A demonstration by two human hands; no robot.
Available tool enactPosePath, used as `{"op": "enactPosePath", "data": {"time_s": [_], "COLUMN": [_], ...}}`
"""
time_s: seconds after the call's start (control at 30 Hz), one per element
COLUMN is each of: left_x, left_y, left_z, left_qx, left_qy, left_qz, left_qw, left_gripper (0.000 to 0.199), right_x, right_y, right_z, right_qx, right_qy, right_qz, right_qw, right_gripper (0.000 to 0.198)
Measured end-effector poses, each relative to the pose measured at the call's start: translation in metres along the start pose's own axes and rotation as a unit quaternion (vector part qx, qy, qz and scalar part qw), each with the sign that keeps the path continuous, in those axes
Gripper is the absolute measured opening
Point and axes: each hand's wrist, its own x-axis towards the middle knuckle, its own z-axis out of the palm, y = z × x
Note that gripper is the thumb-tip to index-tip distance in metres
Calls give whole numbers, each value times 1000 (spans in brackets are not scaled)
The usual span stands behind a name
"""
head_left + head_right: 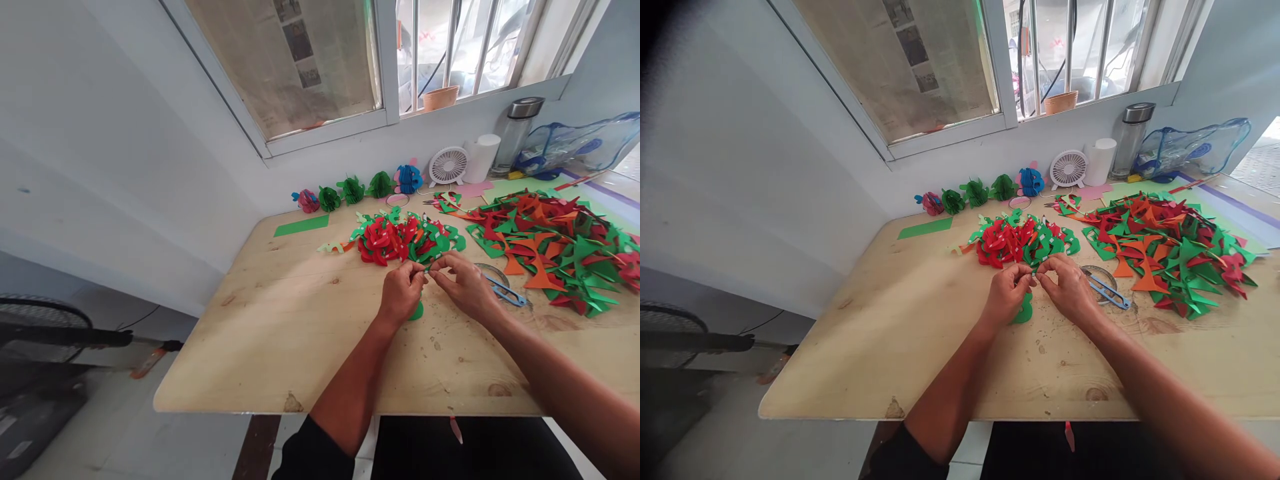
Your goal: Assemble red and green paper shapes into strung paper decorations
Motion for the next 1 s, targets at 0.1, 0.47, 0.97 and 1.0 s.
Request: {"op": "enactPosePath", "data": {"time_s": [0.1, 0.47, 0.97, 1.0], "left_x": [0, -1, -1, -1], "left_y": [-1, 2, 0, 1], "left_z": [0, -1, 0, 0], "left_qx": [0, 45, 36, 36], "left_qy": [0, 2, 3, 5], "left_qz": [8, 19, 20, 20], "left_qw": [1000, 999, 999, 999], "left_gripper": [15, 15, 16, 16], "right_x": [0, 0, -1, -1], "right_y": [-1, -1, 3, 3], "right_z": [0, 0, 1, 1], "right_qx": [-10, -21, -5, -2], "right_qy": [5, 13, 9, 10], "right_qz": [-3, -7, 9, 12], "right_qw": [1000, 1000, 1000, 1000], "right_gripper": [14, 14, 12, 12]}}
